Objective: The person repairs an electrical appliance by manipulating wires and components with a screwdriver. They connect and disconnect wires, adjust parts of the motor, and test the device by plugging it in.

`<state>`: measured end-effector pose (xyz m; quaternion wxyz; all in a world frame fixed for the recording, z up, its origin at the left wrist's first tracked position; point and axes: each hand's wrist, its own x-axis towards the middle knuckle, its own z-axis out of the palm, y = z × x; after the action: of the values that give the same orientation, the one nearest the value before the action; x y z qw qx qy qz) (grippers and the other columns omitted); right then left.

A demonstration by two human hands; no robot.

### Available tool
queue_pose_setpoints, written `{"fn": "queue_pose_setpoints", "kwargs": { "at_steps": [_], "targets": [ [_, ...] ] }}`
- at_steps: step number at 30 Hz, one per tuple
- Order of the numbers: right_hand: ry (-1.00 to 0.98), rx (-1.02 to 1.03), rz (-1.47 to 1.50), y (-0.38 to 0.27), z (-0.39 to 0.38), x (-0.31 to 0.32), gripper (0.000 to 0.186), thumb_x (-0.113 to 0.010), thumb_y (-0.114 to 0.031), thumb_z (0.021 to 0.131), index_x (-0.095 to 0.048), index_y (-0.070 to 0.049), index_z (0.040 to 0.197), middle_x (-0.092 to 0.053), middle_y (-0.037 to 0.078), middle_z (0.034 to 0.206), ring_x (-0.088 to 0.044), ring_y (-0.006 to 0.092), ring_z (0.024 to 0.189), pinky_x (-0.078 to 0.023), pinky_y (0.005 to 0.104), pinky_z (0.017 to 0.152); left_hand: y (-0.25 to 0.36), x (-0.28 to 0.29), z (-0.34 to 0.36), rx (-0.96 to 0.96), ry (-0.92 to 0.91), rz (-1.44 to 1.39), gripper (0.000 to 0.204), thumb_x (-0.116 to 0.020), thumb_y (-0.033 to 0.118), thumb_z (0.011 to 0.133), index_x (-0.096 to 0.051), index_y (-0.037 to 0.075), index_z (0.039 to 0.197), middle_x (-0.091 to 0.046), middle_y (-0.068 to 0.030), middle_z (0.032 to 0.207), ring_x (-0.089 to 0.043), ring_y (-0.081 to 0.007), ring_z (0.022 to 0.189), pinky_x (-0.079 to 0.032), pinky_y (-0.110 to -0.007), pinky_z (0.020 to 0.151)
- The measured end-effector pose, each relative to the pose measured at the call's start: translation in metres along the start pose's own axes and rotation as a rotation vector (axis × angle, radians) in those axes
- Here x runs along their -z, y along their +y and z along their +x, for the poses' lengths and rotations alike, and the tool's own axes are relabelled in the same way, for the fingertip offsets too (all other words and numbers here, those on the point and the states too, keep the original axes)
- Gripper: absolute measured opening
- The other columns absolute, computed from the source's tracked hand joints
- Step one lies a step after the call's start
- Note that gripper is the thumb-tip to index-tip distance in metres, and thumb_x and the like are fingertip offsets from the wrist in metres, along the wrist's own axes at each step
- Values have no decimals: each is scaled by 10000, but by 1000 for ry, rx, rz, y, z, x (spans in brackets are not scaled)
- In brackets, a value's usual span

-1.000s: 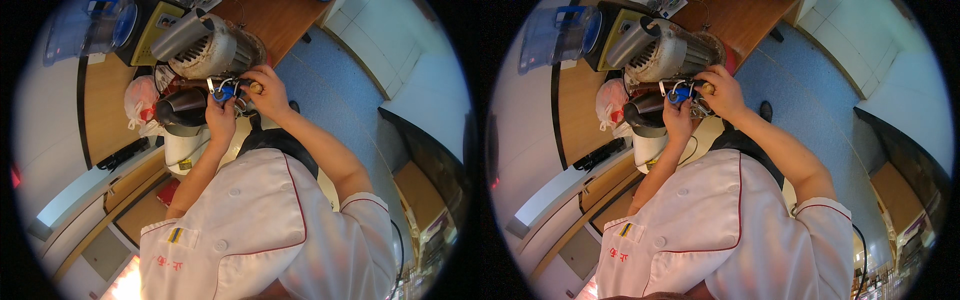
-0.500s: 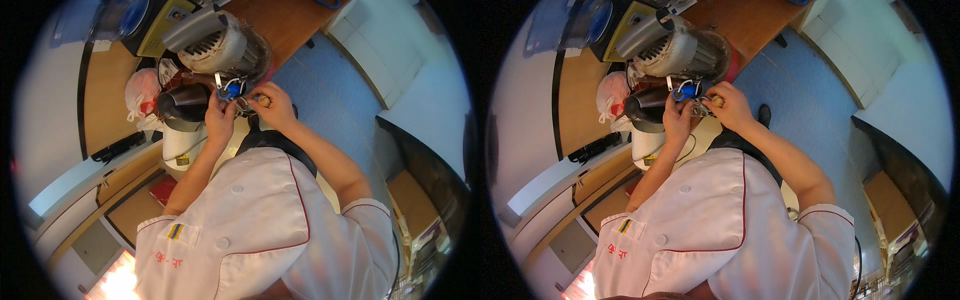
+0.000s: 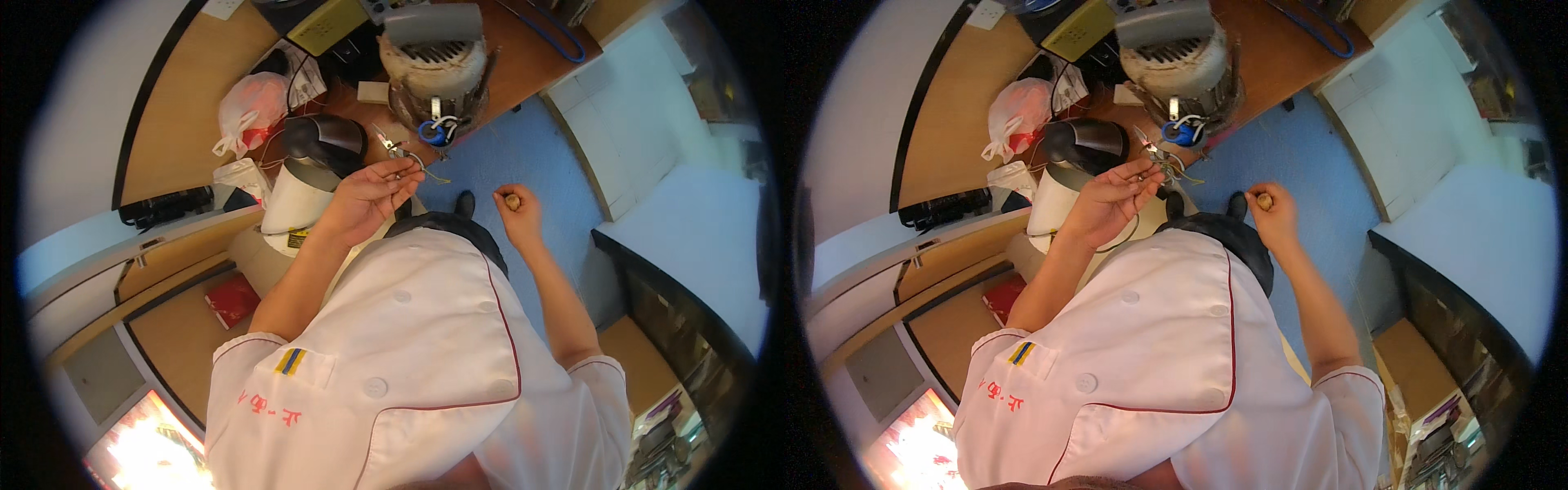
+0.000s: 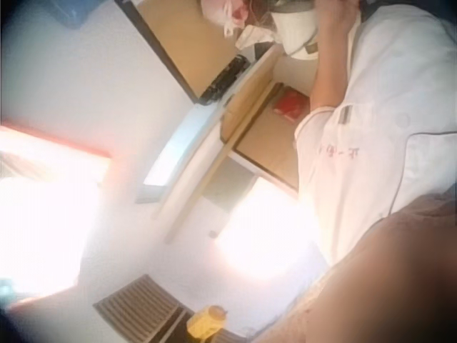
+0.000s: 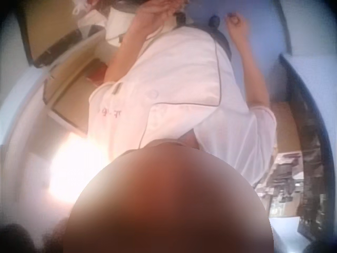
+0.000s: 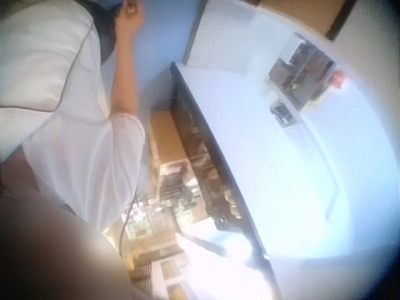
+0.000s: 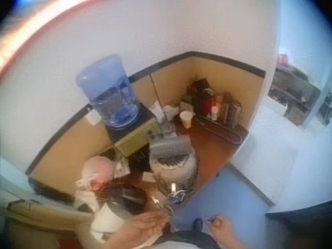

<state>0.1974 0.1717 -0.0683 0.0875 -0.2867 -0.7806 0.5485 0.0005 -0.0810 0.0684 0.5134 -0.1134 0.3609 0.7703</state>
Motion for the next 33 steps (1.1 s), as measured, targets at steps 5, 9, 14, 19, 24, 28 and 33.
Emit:
{"fn": "queue_pose_setpoints", "kwargs": {
  "at_steps": [5, 9, 14, 19, 24, 28, 33],
  "targets": [
    [-28, -23, -57, -39, -19, -10, 111, -786, -89, 896, -741, -16, 967, -731, 118, 918, -676, 224, 820, -532, 350, 764, 11, 19, -20, -53, 131, 175, 228, -590, 19, 1039, -653, -31, 1252, -720, -148, 1157, -730, -227, 1006, -619, -328, 914],
    [-78, -65, -112, -26, -30, -23, 141, -797, -121, 888, -750, -22, 976, -748, 140, 931, -706, 258, 844, -548, 363, 780, 27, 52, -34, -170, 269, 366, 158, -642, 121, 1052, -676, 2, 1150, -728, -80, 993, -715, -155, 821, -609, -281, 771],
    [-153, -131, -239, -14, -47, -30, 171, -796, -171, 892, -764, -32, 985, -758, 165, 926, -727, 295, 842, -562, 383, 774, 48, 79, -43, -252, 360, 298, 148, -668, 213, 1052, -663, 66, 1027, -680, -25, 890, -635, -117, 747, -532, -243, 683],
    [-103, -185, -196, -21, -55, -32, 196, -788, -203, 907, -767, -33, 1004, -761, 171, 913, -725, 292, 810, -563, 383, 757, 48, 97, -36, -116, 257, -5, 108, -631, 151, 1040, -634, 43, 1036, -653, -59, 941, -613, -161, 821, -534, -265, 718],
    [-56, -151, -236, -36, -53, -30, 210, -781, -216, 917, -763, -31, 1015, -763, 161, 905, -721, 265, 804, -561, 375, 755, 41, 95, -32, 14, 212, -49, 101, -553, 46, 958, -609, 32, 1040, -605, -63, 889, -575, -188, 788, -517, -287, 708],
    [-33, -143, -227, -41, -54, -33, 206, -775, -216, 928, -763, -34, 1025, -754, 136, 868, -705, 226, 782, -554, 364, 731, 40, 87, -34, -17, 204, 78, 189, -505, -22, 875, -604, 32, 1026, -589, -57, 874, -557, -180, 767, -490, -289, 687],
    [22, -298, 89, -46, -41, -31, 201, -775, -200, 933, -761, -42, 1058, -714, 67, 805, -635, 152, 716, -519, 324, 670, 39, 86, -22, -43, 180, 227, 240, -488, -43, 823, -614, 29, 1015, -576, -45, 805, -533, -150, 698, -434, -258, 619]
  ]
}}
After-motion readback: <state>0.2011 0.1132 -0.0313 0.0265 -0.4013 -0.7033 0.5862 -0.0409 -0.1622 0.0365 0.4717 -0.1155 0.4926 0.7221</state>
